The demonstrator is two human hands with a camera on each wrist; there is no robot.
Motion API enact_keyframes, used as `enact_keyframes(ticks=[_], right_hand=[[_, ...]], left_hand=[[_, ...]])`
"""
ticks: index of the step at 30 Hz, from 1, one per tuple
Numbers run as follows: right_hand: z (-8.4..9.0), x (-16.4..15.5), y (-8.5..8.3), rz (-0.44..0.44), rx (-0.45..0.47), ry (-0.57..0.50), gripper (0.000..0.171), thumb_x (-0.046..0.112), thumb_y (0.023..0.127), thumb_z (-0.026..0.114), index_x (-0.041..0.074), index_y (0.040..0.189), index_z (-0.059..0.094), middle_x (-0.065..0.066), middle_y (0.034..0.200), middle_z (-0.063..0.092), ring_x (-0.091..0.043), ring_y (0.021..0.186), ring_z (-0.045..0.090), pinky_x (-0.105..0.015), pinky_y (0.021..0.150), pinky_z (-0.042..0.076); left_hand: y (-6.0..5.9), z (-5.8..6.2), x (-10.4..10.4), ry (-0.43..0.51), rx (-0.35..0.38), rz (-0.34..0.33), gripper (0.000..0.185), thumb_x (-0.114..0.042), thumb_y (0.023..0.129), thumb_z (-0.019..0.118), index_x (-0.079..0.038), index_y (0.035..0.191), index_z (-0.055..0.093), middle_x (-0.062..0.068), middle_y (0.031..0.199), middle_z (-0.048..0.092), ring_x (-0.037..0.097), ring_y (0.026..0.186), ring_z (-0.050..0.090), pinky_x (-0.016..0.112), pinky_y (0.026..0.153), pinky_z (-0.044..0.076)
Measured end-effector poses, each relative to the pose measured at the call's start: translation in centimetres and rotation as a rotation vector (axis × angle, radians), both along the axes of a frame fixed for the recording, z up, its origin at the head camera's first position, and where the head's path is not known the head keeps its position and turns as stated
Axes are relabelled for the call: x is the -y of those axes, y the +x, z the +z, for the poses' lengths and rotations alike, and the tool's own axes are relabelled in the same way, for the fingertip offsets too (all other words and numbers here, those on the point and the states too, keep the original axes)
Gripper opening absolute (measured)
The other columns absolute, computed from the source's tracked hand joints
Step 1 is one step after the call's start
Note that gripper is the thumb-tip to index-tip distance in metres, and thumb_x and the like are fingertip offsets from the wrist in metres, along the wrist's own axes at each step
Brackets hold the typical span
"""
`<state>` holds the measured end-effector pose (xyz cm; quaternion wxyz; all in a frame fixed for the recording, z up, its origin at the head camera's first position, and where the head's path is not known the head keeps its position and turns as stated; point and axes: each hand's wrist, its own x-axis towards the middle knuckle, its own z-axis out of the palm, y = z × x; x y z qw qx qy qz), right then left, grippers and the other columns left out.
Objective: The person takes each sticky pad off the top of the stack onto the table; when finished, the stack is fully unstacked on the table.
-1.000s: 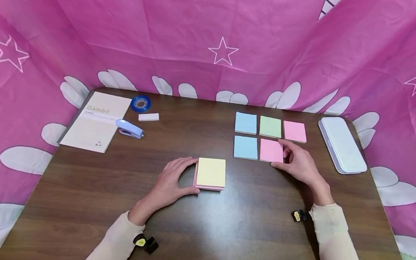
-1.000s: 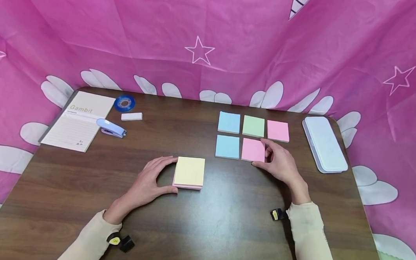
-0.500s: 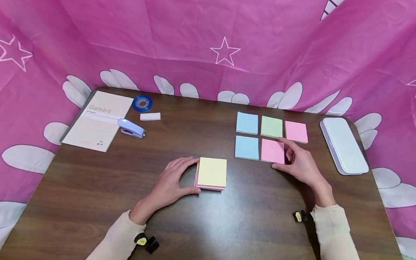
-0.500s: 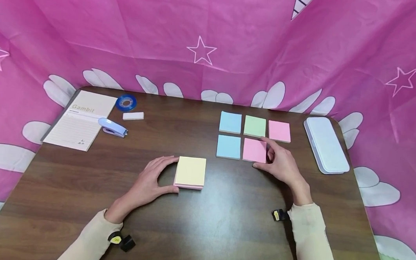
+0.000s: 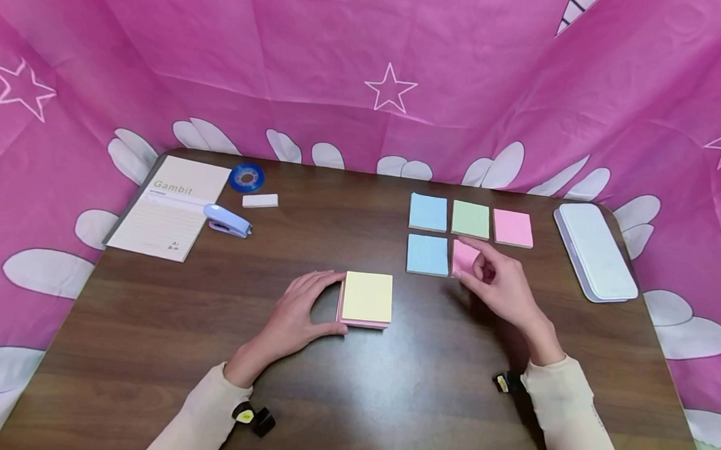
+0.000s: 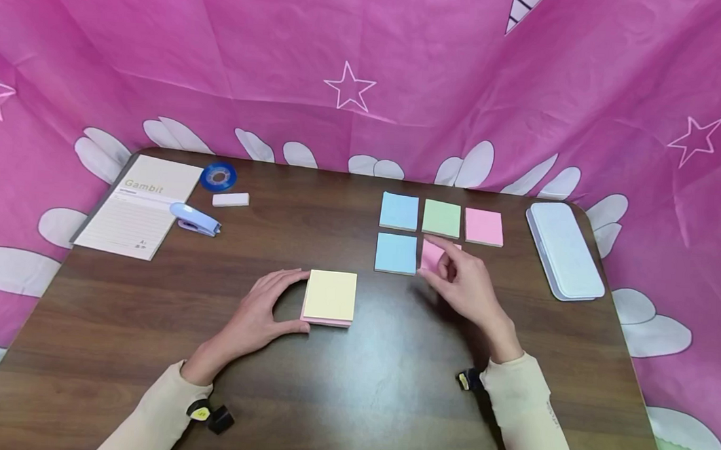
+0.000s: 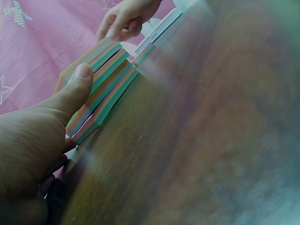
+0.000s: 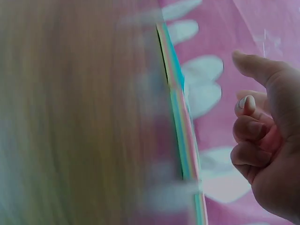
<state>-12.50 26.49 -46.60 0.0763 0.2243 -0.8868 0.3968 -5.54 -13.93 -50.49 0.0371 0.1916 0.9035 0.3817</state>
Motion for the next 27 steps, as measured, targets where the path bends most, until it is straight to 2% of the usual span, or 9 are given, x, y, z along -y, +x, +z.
enact_keyframes(ticks=[4,10,18,21,25,27], right_hand=[[0.6,2.2,0.9,0.047,0.005,-0.005,0.056,0.003,0.091,0.091,0.002,0.143,0.070,0.008,0.074,0.052,-0.008,0.065,0.050,-0.022,0.061,0.040],[1.0,5.1,2.1,0.106,0.034,-0.002,0.056,0.008,0.093,0.090,0.004,0.145,0.069,0.012,0.073,0.053,-0.006,0.063,0.050,-0.024,0.060,0.043],[0.1,8.2,3.4,0.183,0.054,0.012,0.057,0.015,0.094,0.091,0.006,0.146,0.069,0.013,0.072,0.053,-0.003,0.062,0.048,-0.025,0.060,0.043],[0.0,9.3,3.9,0.182,0.081,0.061,0.069,0.027,0.090,0.096,0.010,0.150,0.066,0.012,0.074,0.054,-0.004,0.065,0.048,-0.027,0.063,0.043],[0.0,10.7,4.4,0.147,0.145,0.165,0.095,0.046,0.080,0.101,0.013,0.158,0.059,0.011,0.078,0.053,-0.006,0.069,0.047,-0.029,0.066,0.042],[-0.1,11.2,4.6,0.130,0.165,0.195,0.104,0.050,0.075,0.103,0.012,0.160,0.056,0.011,0.080,0.052,-0.007,0.070,0.047,-0.029,0.065,0.041]], left_hand=[[0.0,0.0,0.0,0.004,0.003,0.001,0.094,-0.045,0.084,0.099,-0.020,0.163,0.055,0.012,0.166,0.055,0.038,0.156,0.046,0.068,0.128,0.030],[0.0,-0.1,0.0,0.007,0.002,-0.001,0.094,-0.045,0.084,0.099,-0.020,0.163,0.055,0.012,0.166,0.055,0.039,0.156,0.046,0.068,0.128,0.030],[0.0,-0.3,0.1,0.010,0.001,0.000,0.092,-0.046,0.085,0.098,-0.020,0.163,0.056,0.012,0.165,0.056,0.039,0.156,0.046,0.069,0.127,0.031],[0.0,-0.3,0.1,0.008,-0.003,-0.001,0.093,-0.046,0.085,0.098,-0.021,0.163,0.055,0.012,0.165,0.056,0.039,0.156,0.046,0.069,0.127,0.031],[0.0,-0.3,0.1,0.004,-0.002,-0.001,0.094,-0.046,0.085,0.098,-0.021,0.164,0.054,0.013,0.166,0.055,0.039,0.156,0.046,0.069,0.127,0.031],[0.0,-0.3,0.1,0.005,0.000,-0.001,0.094,-0.046,0.085,0.098,-0.021,0.164,0.054,0.013,0.166,0.055,0.039,0.156,0.046,0.070,0.127,0.030]])
